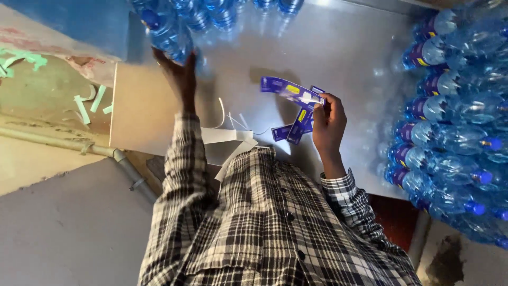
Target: Manually applying plastic labels to clear water bottles by applying adhesive and wrapping them around the bottle body.
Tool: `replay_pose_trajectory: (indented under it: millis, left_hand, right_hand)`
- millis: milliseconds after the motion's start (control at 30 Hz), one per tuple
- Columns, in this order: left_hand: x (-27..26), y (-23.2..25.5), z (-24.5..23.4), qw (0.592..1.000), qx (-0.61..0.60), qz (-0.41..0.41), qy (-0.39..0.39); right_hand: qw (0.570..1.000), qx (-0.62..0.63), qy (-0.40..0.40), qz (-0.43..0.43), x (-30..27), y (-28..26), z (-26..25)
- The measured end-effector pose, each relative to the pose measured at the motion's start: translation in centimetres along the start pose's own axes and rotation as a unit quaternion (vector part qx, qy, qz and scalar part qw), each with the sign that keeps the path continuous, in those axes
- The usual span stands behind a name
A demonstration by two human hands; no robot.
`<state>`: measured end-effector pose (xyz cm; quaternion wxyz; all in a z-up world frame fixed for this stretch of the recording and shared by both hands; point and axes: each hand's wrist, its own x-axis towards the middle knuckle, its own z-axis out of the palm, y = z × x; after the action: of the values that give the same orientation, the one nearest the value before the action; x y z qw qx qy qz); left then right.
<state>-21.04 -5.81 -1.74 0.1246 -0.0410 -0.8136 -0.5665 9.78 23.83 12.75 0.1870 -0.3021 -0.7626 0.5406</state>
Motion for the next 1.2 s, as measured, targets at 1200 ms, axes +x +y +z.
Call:
replay_pose_trajectory:
  millis: [1200]
  left_hand:
    - [-20.0, 13.5, 1.5, 0.853, -0.262, -0.451, -0.007]
  right_hand:
    - [0.934, 0.193, -0.086, 0.289, -1.6, 10.1, 7.9]
